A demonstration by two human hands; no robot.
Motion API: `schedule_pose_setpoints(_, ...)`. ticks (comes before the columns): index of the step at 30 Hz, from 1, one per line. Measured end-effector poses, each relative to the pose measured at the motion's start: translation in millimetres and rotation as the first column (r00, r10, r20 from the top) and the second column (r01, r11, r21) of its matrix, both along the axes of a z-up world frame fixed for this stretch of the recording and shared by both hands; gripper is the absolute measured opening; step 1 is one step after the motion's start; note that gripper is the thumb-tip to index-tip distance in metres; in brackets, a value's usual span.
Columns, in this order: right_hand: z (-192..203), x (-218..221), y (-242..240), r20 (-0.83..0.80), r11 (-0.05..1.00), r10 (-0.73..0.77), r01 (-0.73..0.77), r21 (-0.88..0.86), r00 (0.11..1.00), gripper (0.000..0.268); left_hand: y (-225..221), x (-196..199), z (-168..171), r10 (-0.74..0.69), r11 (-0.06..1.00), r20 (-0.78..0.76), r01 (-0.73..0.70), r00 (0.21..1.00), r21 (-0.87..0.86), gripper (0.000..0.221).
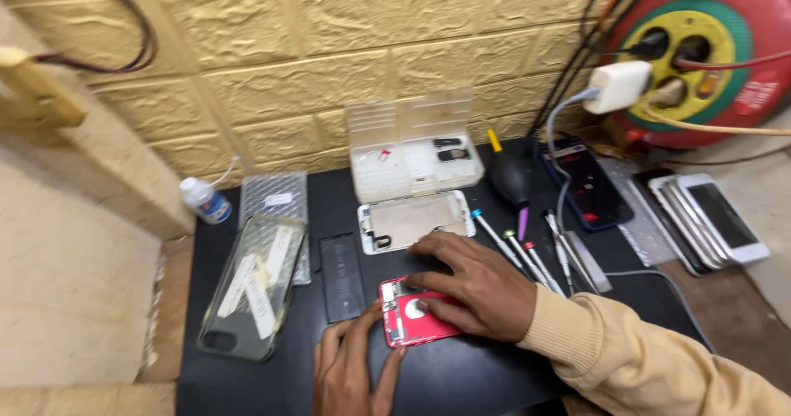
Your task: Disassembling and assembling internal components of a mobile phone using precision tools at a repair bench.
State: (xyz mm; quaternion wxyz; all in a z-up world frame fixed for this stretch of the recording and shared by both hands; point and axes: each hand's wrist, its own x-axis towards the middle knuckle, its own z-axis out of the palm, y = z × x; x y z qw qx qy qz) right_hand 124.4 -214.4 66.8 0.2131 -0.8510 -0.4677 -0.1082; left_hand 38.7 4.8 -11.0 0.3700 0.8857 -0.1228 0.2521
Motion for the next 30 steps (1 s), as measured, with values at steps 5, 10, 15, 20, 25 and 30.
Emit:
schedule_pose_setpoints(5,8,3,-73,-0.083,0.908,-0.419,0.416,-0.045,0.904,0.016,-2,-2,-11,0.056,0.998,-0.141,-0.060,0.988,-0.022,0.048)
schedule_pose_setpoints(10,9,-1,-101,-0.231,0.660,-0.751,0.682,-0.314,0.619,0.011,-3,0,-13,0.072,0.997,-0.152,-0.076,0.986,-0.019,0.046)
schedule_pose_setpoints(15,-8,-2,-94,-0.118,0.517,-0.838,0.709,-0.479,0.532,0.016,1,-2,-5,0.014,1.000,-0.135,-0.015,0.991,-0.005,0.045)
schedule_pose_setpoints(20,-5,1,-82,-0.060,0.421,-0.876,0.697,-0.581,0.479,0.026,7,-2,-1,-0.075,0.997,-0.135,0.074,0.988,-0.013,0.047)
schedule_pose_setpoints(25,10,-2,-80,-0.108,0.663,-0.747,0.722,-0.200,0.656,0.023,8,-3,3,-0.107,0.994,-0.173,0.100,0.979,-0.044,0.048)
schedule_pose_setpoints(30,24,-8,-20,-0.683,0.718,-0.057,0.505,0.479,0.728,0.017,6,-1,6,-0.105,0.994,-0.091,0.102,0.990,-0.028,0.040)
